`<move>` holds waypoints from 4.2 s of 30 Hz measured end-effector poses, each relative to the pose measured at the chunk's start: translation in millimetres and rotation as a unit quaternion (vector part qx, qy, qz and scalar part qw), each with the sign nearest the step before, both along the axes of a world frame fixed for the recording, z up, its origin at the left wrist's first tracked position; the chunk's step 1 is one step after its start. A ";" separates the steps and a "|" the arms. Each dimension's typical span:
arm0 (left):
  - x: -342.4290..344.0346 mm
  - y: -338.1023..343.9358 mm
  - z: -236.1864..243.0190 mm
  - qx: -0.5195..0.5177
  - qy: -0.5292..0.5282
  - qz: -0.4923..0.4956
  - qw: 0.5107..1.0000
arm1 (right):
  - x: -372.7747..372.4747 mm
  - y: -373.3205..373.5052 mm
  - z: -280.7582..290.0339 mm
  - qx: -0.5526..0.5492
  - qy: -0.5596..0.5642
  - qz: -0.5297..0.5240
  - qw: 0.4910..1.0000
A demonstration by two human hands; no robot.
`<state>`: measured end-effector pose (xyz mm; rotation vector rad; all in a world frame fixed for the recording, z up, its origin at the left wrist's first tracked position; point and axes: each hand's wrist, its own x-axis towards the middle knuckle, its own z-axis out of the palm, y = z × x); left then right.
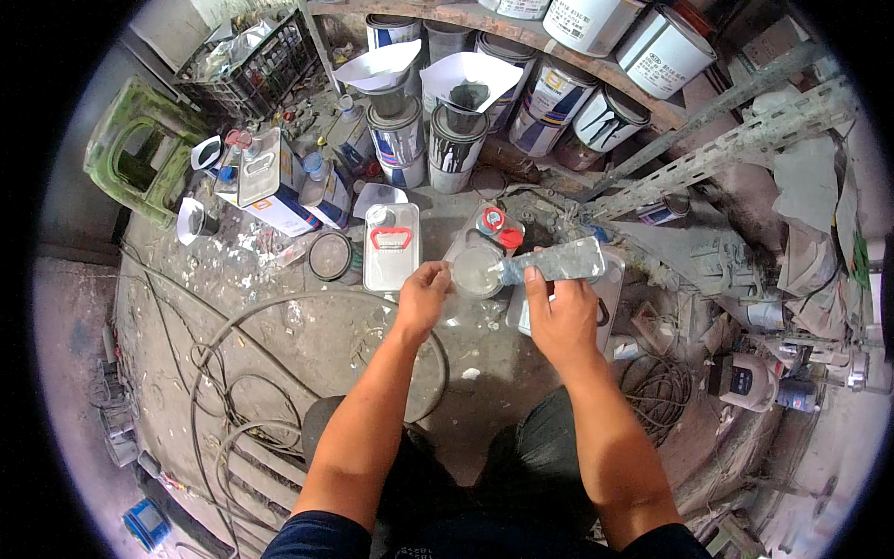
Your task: The person prepares a spray gun by pouring liquid from a plastic bottle into a funnel and then into the gun's cup. They attach the cup to the gun and walk to a car covered in plastic sheeting. The person then uses the spray gun to apply paint to the rear bumper of the car.
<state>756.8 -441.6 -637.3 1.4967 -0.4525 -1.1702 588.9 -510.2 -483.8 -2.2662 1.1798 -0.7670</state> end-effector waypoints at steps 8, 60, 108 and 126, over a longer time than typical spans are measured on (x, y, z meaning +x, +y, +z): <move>0.3 2.2 -2.1 0.000 0.009 0.017 1.000 | 8.7 10.0 23.3 -0.006 -0.023 -0.002 1.000; 0.0 1.4 -0.2 0.002 0.010 0.009 1.000 | 7.0 10.0 0.3 0.011 -0.007 -0.006 1.000; -2.1 1.5 -5.2 -0.010 0.026 0.023 0.999 | 1.4 5.3 13.6 0.025 0.013 0.016 0.999; -3.7 0.9 -4.6 -0.007 0.015 0.012 1.000 | -0.6 1.7 9.1 -0.007 -0.011 0.022 1.000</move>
